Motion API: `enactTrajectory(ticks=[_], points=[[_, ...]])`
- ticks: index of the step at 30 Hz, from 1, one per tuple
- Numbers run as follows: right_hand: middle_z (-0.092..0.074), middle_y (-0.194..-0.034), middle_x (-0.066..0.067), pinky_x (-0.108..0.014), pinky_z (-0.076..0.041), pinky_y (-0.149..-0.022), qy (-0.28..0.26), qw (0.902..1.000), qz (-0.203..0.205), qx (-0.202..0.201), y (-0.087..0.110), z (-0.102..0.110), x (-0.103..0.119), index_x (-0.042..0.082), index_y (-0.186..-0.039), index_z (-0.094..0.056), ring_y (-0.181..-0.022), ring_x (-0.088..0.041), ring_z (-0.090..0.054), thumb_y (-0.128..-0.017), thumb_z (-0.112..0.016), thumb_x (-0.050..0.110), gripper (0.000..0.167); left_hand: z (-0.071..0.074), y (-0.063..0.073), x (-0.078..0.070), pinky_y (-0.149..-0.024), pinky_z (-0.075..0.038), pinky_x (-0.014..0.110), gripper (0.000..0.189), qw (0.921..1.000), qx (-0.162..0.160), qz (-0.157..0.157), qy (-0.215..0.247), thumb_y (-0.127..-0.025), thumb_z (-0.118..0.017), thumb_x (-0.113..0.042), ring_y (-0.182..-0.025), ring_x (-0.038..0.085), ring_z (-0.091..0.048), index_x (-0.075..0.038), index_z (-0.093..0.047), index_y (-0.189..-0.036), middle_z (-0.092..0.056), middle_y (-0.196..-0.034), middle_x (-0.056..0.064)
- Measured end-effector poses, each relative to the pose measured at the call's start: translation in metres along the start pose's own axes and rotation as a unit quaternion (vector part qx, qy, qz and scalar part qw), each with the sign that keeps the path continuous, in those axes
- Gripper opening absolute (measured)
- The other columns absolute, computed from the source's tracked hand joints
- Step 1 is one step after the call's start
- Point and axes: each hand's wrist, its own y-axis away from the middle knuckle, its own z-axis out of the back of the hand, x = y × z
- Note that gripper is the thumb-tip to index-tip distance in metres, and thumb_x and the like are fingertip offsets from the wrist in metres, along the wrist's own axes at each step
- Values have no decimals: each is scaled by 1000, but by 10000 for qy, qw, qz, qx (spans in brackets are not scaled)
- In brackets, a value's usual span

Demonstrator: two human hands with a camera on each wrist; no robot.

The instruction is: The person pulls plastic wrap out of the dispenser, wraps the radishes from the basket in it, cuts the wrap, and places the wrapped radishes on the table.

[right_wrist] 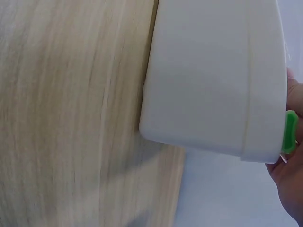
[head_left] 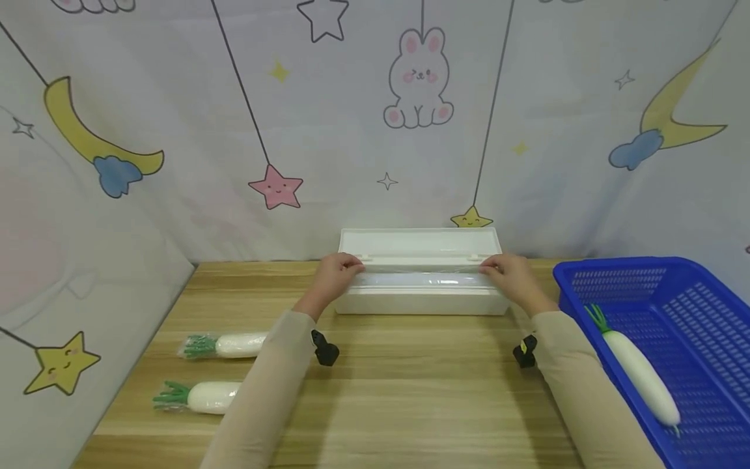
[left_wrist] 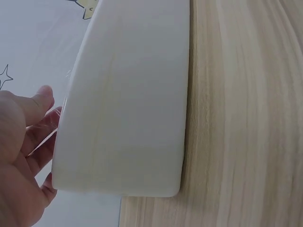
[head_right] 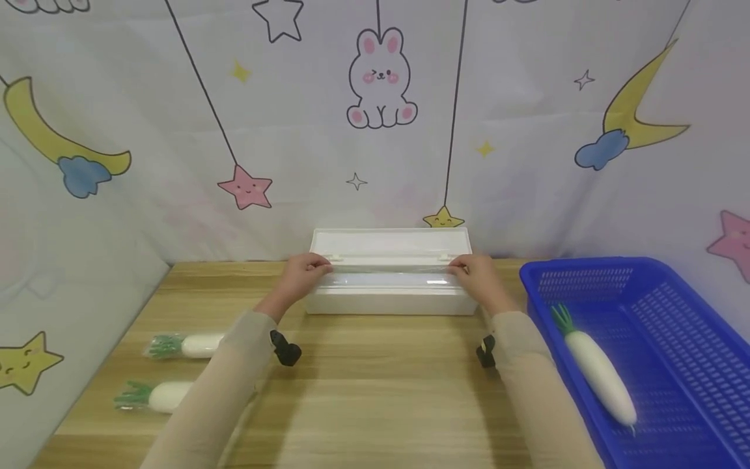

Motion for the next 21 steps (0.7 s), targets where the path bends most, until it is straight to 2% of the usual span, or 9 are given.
enactTrajectory(ticks=[3, 7, 12, 16, 21], points=[[-69, -101, -21, -47, -45, -81, -172, 9997, -167, 7, 1, 3, 3, -3, -100, -69, -92, -33, -61, -96, -59, 17, 22, 0, 1, -2, -76, -47, 36, 19, 9987, -124, 256, 419, -96, -59, -19, -91, 23, -58, -5, -72, -97, -68, -106, 11], [-67, -107, -19, -42, -44, -82, -517, 9961, -687, 186, 1, 10, 9, 0, -104, -66, -96, -30, -57, -99, -55, 23, 26, 1, 2, -6, -82, -49, 37, 18, 9932, -201, 519, 1025, -97, -58, -17, -97, 23, -63, -5, -70, -95, -70, -101, 10], [-66, -113, -20, -41, -49, -90, -1267, 9827, -1290, 404, 0, 18, 15, -1, -109, -63, -105, -33, -61, -101, -50, 23, 28, 3, 0, -8, -89, -52, 37, 18, 9802, -231, 498, 1901, -98, -56, -13, -98, 26, -68, 2, -66, -99, -69, -100, 16], [-64, -117, -23, -37, -52, -90, -1736, 9742, -1377, 433, 0, 24, 20, -4, -113, -60, -108, -34, -63, -102, -48, 21, 30, 5, -2, -8, -89, -53, 34, 17, 9699, -258, 404, 2387, -97, -57, -10, -95, 25, -69, 5, -64, -100, -69, -99, 19], [-64, -116, -24, -26, -54, -84, -1902, 9730, -1268, 319, -2, 28, 24, -6, -114, -58, -104, -29, -65, -102, -48, 20, 30, 8, -4, -12, -85, -54, 31, 18, 9631, -307, 377, 2646, -97, -58, -10, -86, 16, -70, 6, -63, -99, -70, -96, 16]])
